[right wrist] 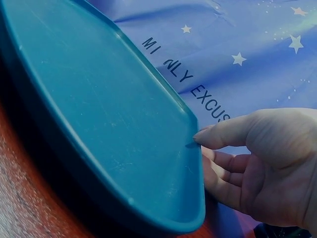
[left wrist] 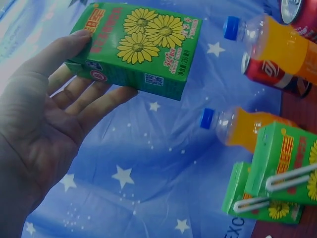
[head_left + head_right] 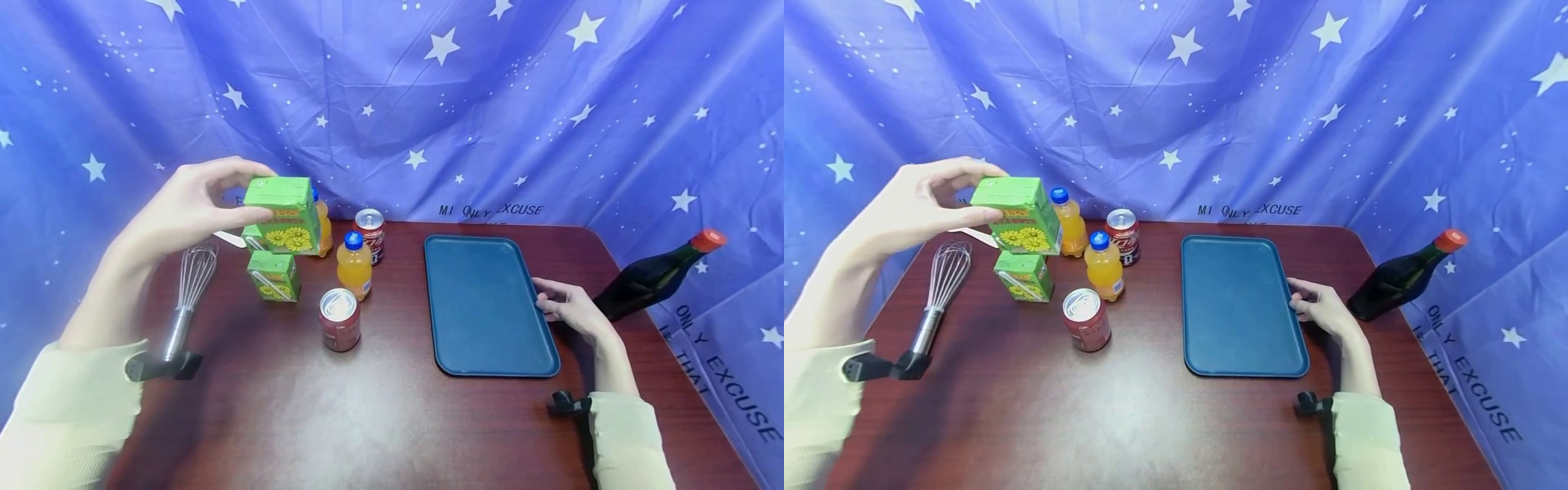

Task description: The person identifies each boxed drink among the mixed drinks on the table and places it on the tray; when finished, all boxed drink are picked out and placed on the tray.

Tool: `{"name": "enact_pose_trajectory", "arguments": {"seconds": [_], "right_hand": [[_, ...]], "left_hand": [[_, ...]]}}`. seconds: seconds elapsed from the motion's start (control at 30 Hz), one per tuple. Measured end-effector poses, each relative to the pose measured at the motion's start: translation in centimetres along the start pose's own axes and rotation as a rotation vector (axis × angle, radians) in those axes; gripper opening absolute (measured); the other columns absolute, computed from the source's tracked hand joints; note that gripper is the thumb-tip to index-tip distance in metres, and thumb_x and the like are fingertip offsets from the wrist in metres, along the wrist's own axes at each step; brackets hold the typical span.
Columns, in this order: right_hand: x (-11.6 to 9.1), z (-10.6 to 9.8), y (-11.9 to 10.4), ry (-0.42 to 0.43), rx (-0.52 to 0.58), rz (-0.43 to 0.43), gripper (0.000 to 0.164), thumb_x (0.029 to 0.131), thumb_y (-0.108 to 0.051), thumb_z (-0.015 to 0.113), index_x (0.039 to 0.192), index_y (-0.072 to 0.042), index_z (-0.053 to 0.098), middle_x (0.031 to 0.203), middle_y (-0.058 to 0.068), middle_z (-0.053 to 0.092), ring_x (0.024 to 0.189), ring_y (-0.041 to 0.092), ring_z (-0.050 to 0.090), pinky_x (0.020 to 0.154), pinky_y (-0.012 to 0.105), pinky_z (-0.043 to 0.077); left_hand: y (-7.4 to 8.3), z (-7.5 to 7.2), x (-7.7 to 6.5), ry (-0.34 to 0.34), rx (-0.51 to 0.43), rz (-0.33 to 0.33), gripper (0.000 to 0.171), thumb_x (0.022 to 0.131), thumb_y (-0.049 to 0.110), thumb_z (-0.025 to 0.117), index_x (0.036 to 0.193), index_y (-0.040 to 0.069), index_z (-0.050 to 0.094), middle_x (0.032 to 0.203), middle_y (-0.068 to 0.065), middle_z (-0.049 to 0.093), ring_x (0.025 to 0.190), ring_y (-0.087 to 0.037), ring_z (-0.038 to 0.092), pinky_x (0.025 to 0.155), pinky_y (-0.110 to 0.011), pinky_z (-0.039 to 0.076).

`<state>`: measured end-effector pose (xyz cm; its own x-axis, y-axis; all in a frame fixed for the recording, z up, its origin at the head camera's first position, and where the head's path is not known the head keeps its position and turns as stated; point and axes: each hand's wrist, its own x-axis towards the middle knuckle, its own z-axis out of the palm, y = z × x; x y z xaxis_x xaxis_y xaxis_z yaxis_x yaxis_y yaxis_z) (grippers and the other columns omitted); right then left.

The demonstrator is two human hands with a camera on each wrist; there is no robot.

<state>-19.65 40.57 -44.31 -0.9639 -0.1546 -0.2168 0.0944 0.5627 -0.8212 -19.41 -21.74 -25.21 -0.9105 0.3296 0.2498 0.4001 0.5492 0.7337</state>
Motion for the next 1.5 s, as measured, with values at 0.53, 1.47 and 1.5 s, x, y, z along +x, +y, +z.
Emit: {"name": "enact_pose_trajectory", "arguments": {"seconds": [0.53,1.47,1.5], "right_hand": [[-0.2,-0.1,0.2,0.000,-0.011,0.012,0.057,0.106,-0.013,0.056,0.158,-0.001,0.035,0.105,0.000,0.064,0.090,-0.002,0.066,0.079,0.023,0.062],[0.0,0.0,0.1,-0.007,0.008,0.006,0.058,0.105,-0.010,0.057,0.157,0.001,0.035,0.099,-0.010,0.065,0.088,-0.005,0.065,0.077,0.022,0.061],[0.0,0.0,0.1,-0.007,0.007,0.005,0.057,0.105,-0.010,0.056,0.157,0.001,0.035,0.099,-0.010,0.065,0.088,-0.005,0.065,0.077,0.022,0.061]], "left_hand": [[3.2,3.8,4.3,-0.009,-0.080,0.035,0.045,0.088,0.030,0.083,0.131,0.025,0.067,0.110,-0.001,0.073,0.104,-0.012,0.068,0.091,-0.023,0.047],[6.3,12.6,9.7,-0.036,-0.232,0.137,0.045,0.090,0.032,0.081,0.132,0.022,0.067,0.115,0.004,0.073,0.107,-0.007,0.066,0.097,-0.033,0.050],[6.5,12.9,9.9,-0.034,-0.227,0.142,0.045,0.090,0.032,0.081,0.132,0.022,0.067,0.115,0.004,0.073,0.107,-0.007,0.066,0.097,-0.032,0.050]]}}
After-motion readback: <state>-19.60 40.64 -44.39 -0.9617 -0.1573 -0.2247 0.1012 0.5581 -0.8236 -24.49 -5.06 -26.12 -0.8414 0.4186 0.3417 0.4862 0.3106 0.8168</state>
